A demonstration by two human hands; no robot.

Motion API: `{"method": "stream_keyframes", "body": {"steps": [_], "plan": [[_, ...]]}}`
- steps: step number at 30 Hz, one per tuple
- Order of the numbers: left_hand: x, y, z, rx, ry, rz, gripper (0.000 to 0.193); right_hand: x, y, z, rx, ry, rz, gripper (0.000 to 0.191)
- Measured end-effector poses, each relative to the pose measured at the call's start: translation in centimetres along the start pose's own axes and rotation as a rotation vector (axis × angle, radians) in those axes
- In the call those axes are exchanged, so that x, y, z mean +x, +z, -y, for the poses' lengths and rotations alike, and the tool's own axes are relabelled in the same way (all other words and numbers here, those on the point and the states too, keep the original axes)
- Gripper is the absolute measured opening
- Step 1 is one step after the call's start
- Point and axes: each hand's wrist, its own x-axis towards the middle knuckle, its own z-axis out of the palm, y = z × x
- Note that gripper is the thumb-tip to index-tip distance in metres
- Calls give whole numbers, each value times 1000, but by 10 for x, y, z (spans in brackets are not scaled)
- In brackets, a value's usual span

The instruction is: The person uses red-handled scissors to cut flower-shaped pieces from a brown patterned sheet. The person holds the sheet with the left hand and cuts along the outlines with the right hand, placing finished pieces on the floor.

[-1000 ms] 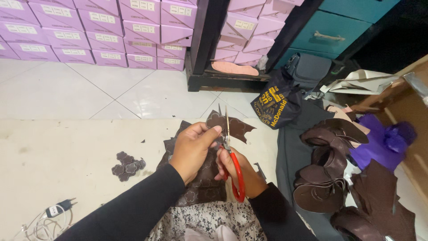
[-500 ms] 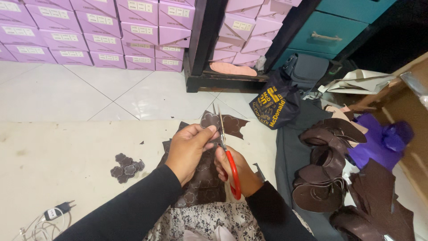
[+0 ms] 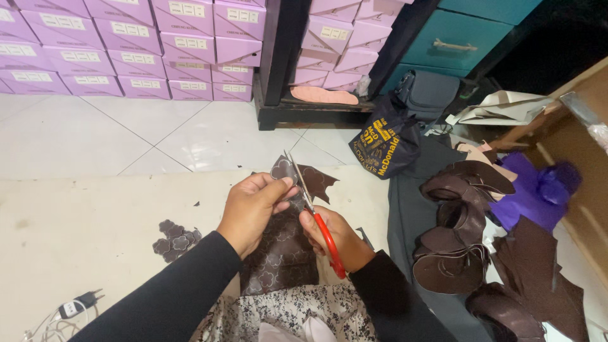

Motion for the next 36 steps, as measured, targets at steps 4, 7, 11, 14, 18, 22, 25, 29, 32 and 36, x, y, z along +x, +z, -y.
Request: {"method": "stream_keyframes", "body": {"steps": [4, 7, 11, 14, 18, 22, 25, 29, 32, 36], "plan": [[-1, -1, -3, 22, -22, 19, 13, -4, -3, 2, -15, 10, 25, 40], [-2, -2, -8, 50, -49, 16, 13, -6, -5, 1, -38, -4, 30, 42], [-4, -3, -11, 78, -42, 23, 13, -5, -8, 1, -85, -22, 46, 44], [-3, -4, -11, 77, -33, 30, 13, -7, -10, 2, -117, -8, 50, 41], [-2, -6, -11, 107, -28, 44, 13, -7, -9, 2, -135, -24, 77, 42], [-1, -7, -12, 148, -16, 62, 14, -7, -10, 2, -159, -40, 90, 42], [-2, -8, -13, 177, -25, 68, 14, -6, -10, 0, -37, -8, 117, 38], [-3, -8, -15, 207, -22, 57, 12, -5, -11, 0, 26, 11, 129, 35], [-3, -6, -14, 230, 11, 42, 9, -7, -10, 1, 13, 33, 122, 36], [-4, -3, -10, 205, 49, 48, 11, -10, -9, 2, -112, 3, 119, 39]]}}
